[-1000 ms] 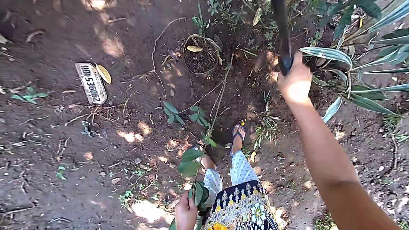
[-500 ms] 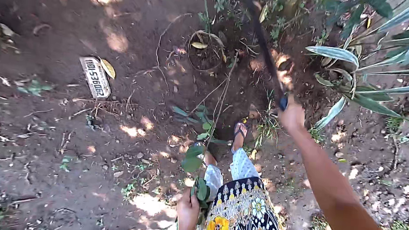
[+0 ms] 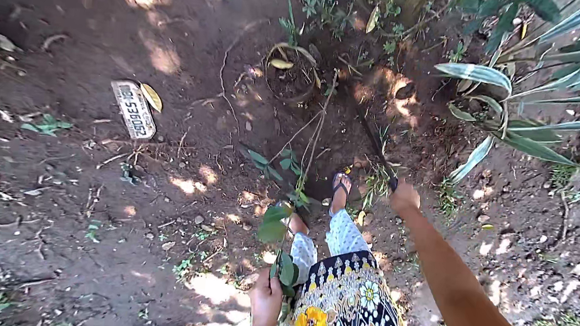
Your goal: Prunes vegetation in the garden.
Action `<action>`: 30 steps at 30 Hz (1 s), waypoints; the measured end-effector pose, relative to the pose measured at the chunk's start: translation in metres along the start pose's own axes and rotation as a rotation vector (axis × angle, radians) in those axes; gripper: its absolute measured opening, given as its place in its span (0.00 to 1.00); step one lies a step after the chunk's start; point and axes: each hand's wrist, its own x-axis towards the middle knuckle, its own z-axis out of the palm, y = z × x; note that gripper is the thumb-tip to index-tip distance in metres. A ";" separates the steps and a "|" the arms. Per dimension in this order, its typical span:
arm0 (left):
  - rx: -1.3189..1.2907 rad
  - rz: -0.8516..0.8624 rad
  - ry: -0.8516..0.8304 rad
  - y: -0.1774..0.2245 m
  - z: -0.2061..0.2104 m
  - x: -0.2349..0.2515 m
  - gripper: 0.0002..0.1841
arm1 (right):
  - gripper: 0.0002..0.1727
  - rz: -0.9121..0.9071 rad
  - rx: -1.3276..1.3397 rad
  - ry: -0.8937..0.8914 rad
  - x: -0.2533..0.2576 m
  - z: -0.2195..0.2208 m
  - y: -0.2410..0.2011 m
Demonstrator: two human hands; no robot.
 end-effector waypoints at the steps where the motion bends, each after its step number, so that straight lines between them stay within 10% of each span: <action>1: -0.005 0.001 -0.008 0.000 0.000 -0.003 0.14 | 0.39 -0.002 0.004 0.020 -0.014 -0.011 0.002; 11: 0.014 0.022 0.004 -0.003 0.000 0.004 0.17 | 0.33 -0.380 0.392 0.836 -0.058 -0.195 -0.079; 14: 0.000 0.039 0.023 -0.008 0.006 0.010 0.16 | 0.40 -0.336 0.408 0.736 0.001 -0.128 -0.087; 18: -0.017 -0.010 -0.012 -0.005 0.015 -0.003 0.15 | 0.40 -0.100 0.070 0.115 0.041 -0.003 -0.031; 23: 0.017 -0.021 -0.016 -0.004 0.007 -0.001 0.16 | 0.38 -0.092 0.102 0.160 -0.010 -0.053 -0.024; 30: 0.005 -0.016 0.010 -0.002 0.000 -0.001 0.17 | 0.35 -0.375 0.378 0.784 -0.064 -0.206 -0.088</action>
